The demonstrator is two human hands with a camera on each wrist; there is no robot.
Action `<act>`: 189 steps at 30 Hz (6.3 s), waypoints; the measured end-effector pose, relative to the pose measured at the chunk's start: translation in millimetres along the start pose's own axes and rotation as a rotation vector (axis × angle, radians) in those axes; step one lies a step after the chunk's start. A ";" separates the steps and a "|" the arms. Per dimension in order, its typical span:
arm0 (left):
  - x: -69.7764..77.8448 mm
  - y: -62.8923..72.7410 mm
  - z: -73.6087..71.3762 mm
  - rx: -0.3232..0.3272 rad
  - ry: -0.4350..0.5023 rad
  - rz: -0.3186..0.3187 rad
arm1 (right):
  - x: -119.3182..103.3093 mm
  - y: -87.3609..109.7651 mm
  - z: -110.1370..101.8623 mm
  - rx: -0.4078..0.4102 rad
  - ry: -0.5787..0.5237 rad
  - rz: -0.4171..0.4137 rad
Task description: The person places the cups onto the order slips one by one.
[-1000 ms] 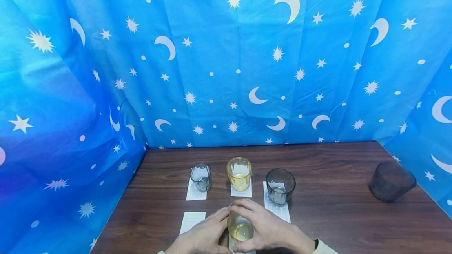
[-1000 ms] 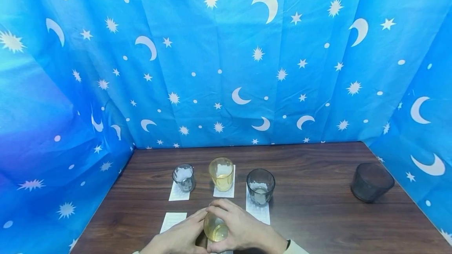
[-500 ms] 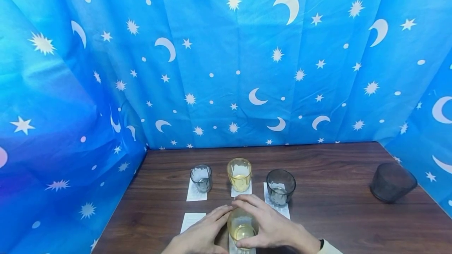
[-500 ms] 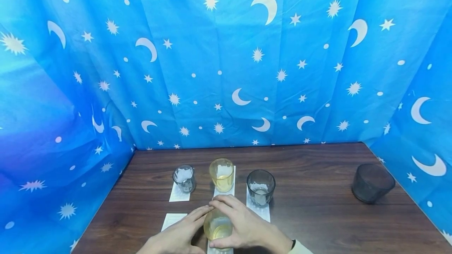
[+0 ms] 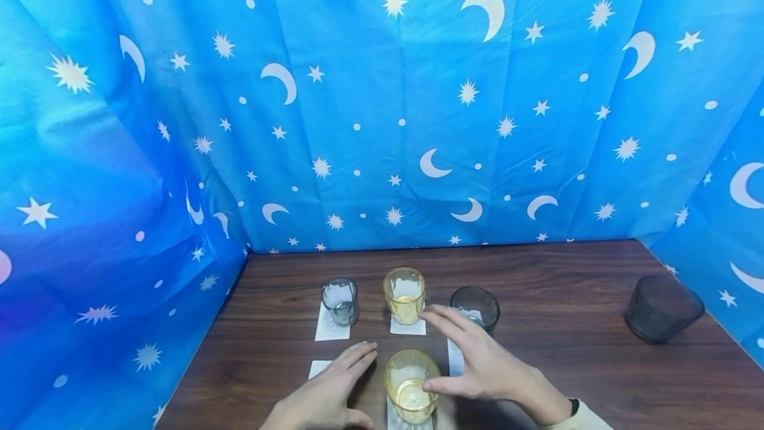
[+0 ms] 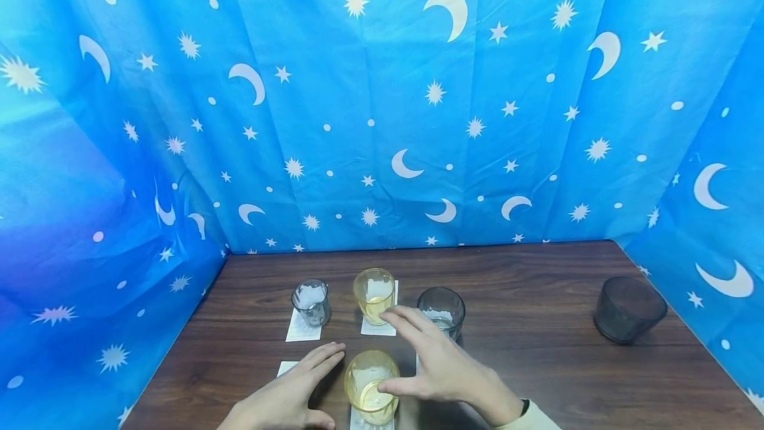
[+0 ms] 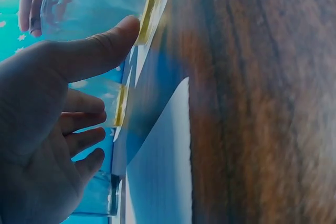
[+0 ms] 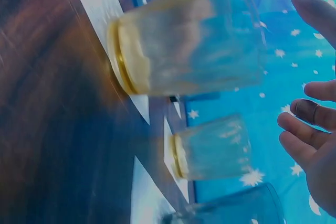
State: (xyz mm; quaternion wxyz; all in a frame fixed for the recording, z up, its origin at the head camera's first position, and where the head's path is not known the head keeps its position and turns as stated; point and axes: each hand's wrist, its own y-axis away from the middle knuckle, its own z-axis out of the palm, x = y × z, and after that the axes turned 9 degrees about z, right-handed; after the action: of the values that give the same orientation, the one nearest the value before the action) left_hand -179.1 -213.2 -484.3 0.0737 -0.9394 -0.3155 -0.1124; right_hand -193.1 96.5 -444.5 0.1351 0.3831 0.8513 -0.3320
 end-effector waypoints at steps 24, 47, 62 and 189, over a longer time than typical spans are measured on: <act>-23.3 32.7 -12.6 0.003 0.069 -0.168 | 43.9 17.8 -70.9 0.248 0.168 0.187; -35.7 56.5 -19.7 -0.109 0.246 -0.328 | 83.4 35.5 -124.1 0.387 0.149 0.380; -37.4 61.9 -8.2 -0.145 0.379 -0.463 | 128.5 61.3 -162.5 0.443 0.222 0.591; -33.7 63.9 -3.7 -0.136 0.408 -0.496 | 150.7 56.7 -157.4 0.269 0.285 0.723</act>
State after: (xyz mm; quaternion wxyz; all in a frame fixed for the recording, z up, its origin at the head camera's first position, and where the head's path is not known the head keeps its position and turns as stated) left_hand -167.0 -283.8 -493.7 0.0431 -0.7946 -0.5053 -0.3337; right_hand -248.1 314.2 -426.7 0.0725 0.7141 0.6209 -0.3150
